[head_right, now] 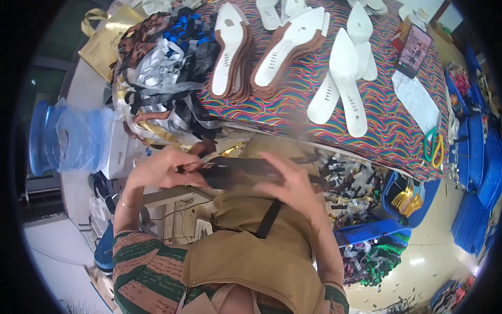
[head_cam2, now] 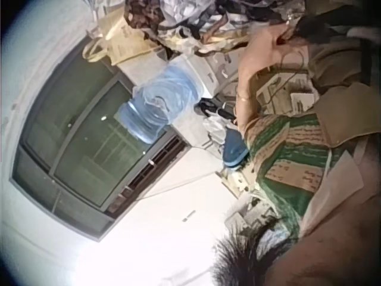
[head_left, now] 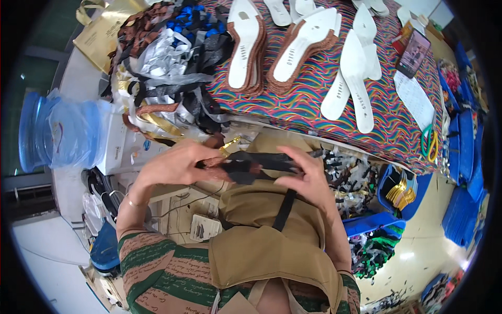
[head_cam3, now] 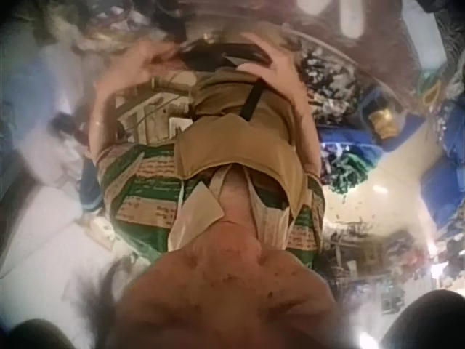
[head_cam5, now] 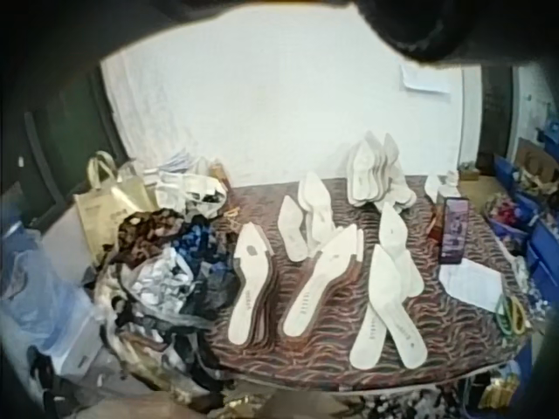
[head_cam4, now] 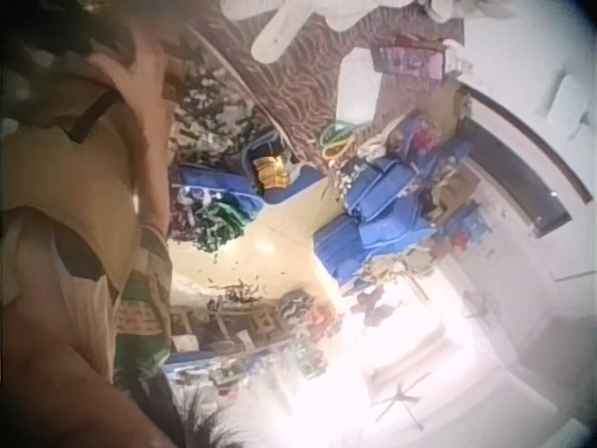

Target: The person attaches brown straps to white slipper soles using a small tool to secure them. They handle multiple soles and straps, placing finished units on the table.

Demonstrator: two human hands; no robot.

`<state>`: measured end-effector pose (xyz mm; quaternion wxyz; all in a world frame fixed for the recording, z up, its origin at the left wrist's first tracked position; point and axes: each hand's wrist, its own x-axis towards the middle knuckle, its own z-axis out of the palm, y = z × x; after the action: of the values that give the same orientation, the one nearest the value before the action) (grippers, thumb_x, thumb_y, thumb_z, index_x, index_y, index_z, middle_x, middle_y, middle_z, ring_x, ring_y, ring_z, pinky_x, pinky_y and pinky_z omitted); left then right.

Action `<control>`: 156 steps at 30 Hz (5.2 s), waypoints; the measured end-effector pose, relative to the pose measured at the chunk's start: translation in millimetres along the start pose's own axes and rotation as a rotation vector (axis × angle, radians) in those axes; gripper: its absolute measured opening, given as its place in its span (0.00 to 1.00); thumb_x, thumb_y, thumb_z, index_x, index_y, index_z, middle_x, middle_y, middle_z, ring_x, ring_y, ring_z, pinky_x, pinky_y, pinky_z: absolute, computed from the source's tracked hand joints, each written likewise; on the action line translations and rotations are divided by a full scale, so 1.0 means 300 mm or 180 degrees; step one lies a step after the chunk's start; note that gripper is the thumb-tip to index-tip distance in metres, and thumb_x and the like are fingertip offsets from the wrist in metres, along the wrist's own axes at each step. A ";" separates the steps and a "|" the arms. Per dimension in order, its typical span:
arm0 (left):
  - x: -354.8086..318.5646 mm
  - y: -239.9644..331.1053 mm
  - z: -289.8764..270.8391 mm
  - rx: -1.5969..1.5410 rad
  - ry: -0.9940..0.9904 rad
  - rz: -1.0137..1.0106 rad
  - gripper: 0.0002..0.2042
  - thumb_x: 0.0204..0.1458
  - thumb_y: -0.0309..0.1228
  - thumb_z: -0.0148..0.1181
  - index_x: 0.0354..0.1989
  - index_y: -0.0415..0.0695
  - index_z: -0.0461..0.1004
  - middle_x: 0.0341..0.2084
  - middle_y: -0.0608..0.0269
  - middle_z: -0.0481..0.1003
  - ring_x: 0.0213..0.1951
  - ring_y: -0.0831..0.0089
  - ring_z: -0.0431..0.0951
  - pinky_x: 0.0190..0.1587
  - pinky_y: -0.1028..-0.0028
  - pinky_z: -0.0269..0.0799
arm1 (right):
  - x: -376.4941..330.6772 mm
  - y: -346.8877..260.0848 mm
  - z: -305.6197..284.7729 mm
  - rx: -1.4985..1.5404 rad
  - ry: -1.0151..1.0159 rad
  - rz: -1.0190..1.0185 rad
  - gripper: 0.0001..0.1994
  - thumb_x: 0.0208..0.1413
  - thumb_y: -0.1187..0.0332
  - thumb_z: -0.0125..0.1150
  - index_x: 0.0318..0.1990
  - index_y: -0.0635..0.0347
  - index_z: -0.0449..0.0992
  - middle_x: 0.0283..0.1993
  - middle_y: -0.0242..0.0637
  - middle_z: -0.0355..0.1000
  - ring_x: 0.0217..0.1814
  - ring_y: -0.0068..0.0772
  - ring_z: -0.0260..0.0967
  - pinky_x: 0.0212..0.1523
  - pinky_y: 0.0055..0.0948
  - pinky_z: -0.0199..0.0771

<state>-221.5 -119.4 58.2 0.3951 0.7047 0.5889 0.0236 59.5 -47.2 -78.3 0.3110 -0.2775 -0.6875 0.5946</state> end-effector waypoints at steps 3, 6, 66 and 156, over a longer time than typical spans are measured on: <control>0.069 -0.005 -0.007 -0.0731 -0.0168 0.0235 0.14 0.48 0.33 0.67 0.36 0.37 0.73 0.20 0.61 0.71 0.23 0.69 0.72 0.29 0.71 0.67 | 0.072 -0.092 0.052 -0.0308 -0.0422 -0.0313 0.23 0.46 0.74 0.68 0.52 0.61 0.74 0.43 0.45 0.77 0.44 0.40 0.76 0.45 0.35 0.75; 0.086 -0.035 0.022 -0.2373 -0.0624 -0.0211 0.11 0.52 0.26 0.65 0.40 0.35 0.74 0.28 0.69 0.74 0.26 0.81 0.71 0.29 0.78 0.69 | 0.086 -0.112 0.014 -0.0176 -0.0599 0.0019 0.16 0.49 0.76 0.63 0.48 0.63 0.76 0.37 0.44 0.78 0.37 0.35 0.78 0.38 0.31 0.77; 0.025 -0.103 0.112 -0.2781 0.0428 -0.0626 0.13 0.46 0.19 0.66 0.42 0.35 0.77 0.32 0.63 0.80 0.31 0.82 0.77 0.34 0.81 0.72 | -0.362 0.100 -0.807 0.0949 0.3564 0.0439 0.06 0.58 0.71 0.53 0.32 0.63 0.74 0.25 0.32 0.71 0.12 0.09 0.44 0.12 0.18 0.42; 0.286 0.112 0.297 -0.4323 0.1136 0.0233 0.41 0.44 0.13 0.60 0.69 0.48 0.54 0.38 0.65 0.76 0.44 0.77 0.77 0.45 0.78 0.72 | -0.029 -0.146 -0.050 -0.0817 0.0376 -0.1005 0.12 0.46 0.82 0.63 0.40 0.62 0.77 0.33 0.34 0.71 0.22 0.22 0.65 0.20 0.20 0.61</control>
<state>-123.5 -93.4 -20.6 0.6440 0.3068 0.4756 0.5147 76.2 -50.1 -34.4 0.4021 -0.2381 -0.7731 0.4288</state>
